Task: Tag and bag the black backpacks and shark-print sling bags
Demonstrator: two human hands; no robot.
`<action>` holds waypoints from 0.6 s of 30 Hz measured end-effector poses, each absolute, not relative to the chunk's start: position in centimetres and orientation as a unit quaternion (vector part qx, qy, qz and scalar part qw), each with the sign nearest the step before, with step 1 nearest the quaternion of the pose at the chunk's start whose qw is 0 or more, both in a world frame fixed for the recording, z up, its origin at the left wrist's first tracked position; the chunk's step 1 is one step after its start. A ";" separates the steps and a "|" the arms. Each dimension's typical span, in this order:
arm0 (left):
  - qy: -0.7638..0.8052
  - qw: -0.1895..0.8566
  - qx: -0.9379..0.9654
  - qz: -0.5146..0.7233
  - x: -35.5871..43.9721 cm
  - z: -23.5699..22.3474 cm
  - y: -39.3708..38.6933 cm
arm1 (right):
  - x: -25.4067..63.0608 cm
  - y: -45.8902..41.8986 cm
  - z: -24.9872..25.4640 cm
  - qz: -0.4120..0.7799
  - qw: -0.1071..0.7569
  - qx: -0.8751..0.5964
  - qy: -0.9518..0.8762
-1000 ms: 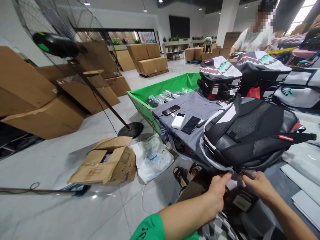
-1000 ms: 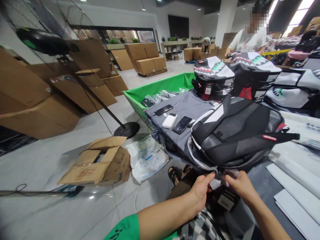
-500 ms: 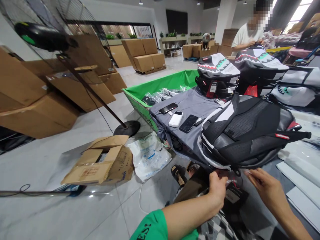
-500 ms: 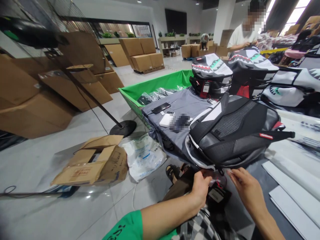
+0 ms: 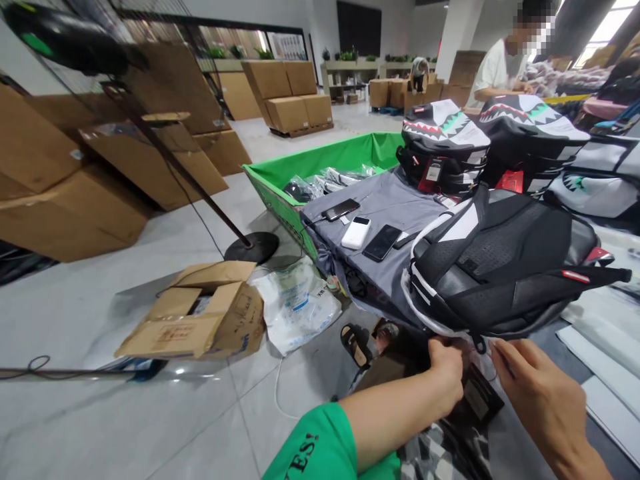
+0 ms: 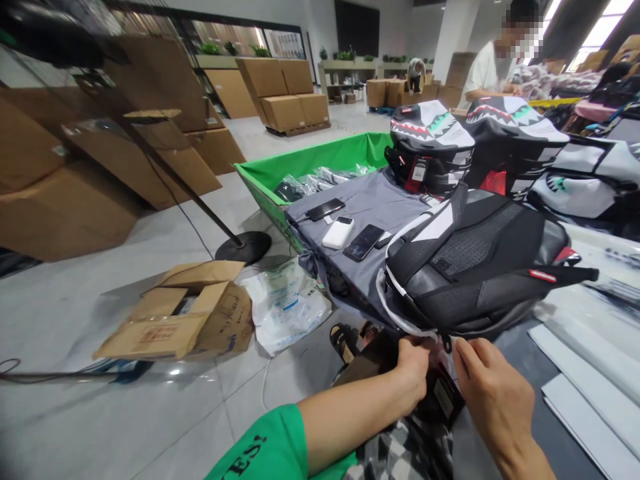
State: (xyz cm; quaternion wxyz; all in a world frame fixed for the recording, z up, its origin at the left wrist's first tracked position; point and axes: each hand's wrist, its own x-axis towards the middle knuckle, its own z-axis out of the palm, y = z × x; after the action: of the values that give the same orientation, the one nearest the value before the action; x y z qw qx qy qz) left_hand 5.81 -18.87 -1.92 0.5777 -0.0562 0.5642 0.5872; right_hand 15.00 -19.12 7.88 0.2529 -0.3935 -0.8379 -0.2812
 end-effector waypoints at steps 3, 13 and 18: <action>0.514 0.604 -0.088 0.603 5.5 -1.2 -19.5 | 14.2 -19.5 6.9 -0.276 0.266 -0.379 -0.842; 0.429 0.631 -0.078 0.641 3.9 -0.4 -20.2 | 13.6 -20.5 2.8 -0.252 0.238 -0.353 -0.869; 0.387 0.642 -0.034 0.661 3.4 -0.3 -20.9 | 14.0 -21.5 1.7 -0.250 0.228 -0.369 -0.866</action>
State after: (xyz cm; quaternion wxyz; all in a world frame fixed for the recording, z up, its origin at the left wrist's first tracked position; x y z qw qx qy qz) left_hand 3.42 -20.88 -0.31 0.6420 -0.0342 0.3866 0.6612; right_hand 13.98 -21.53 1.73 0.2277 -0.3689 -0.8659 -0.2495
